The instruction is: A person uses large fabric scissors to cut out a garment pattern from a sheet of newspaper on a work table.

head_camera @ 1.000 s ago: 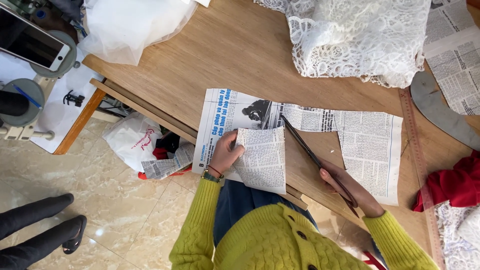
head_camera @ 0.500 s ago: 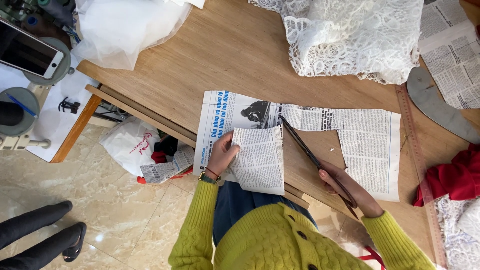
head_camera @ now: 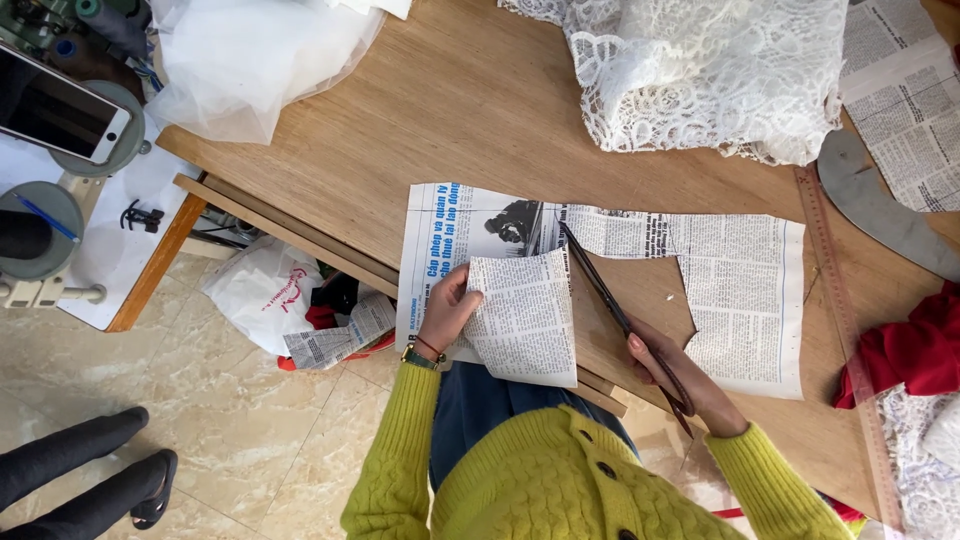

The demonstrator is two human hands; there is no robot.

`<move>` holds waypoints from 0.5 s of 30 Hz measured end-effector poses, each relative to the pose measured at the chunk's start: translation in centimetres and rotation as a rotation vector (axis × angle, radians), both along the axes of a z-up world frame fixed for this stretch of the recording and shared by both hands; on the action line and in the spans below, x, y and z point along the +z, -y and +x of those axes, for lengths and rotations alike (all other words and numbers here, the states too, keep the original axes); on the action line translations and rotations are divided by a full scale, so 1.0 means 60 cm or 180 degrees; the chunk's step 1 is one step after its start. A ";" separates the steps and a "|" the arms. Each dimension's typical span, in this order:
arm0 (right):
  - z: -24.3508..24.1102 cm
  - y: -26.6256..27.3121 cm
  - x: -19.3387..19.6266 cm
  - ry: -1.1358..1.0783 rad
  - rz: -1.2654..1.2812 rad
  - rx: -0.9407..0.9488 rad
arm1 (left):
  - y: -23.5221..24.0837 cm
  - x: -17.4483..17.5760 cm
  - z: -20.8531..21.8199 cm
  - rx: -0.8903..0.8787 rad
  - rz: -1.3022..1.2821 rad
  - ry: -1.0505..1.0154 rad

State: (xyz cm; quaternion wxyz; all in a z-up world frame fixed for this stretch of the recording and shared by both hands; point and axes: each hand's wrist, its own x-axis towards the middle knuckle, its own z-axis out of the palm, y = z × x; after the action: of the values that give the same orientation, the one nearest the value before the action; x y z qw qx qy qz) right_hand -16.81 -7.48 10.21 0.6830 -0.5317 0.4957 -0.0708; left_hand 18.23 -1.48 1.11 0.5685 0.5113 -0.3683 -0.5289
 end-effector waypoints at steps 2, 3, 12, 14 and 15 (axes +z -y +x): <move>0.000 -0.002 -0.007 0.0056 0.0017 -0.0076 | 0.000 0.004 0.002 -0.0006 -0.0016 0.0009; 0.001 -0.003 -0.007 0.0034 0.0000 -0.0092 | 0.000 0.005 0.003 -0.0005 -0.0026 -0.0020; 0.001 -0.001 -0.018 -0.0038 0.0023 -0.0369 | -0.003 -0.013 0.015 -0.0001 0.0021 -0.0293; 0.002 -0.002 -0.019 -0.0020 0.0052 -0.0391 | -0.002 -0.019 0.019 -0.0011 0.0047 -0.0320; -0.001 -0.003 -0.024 -0.0028 0.0049 -0.0383 | -0.002 -0.022 0.020 0.0011 0.0059 -0.0350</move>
State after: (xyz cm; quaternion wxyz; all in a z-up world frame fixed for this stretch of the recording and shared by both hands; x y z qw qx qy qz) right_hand -16.86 -7.30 8.80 0.6793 -0.4961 0.5304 -0.1055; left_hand 19.40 -1.35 -0.19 0.5840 0.4874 -0.3307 -0.5586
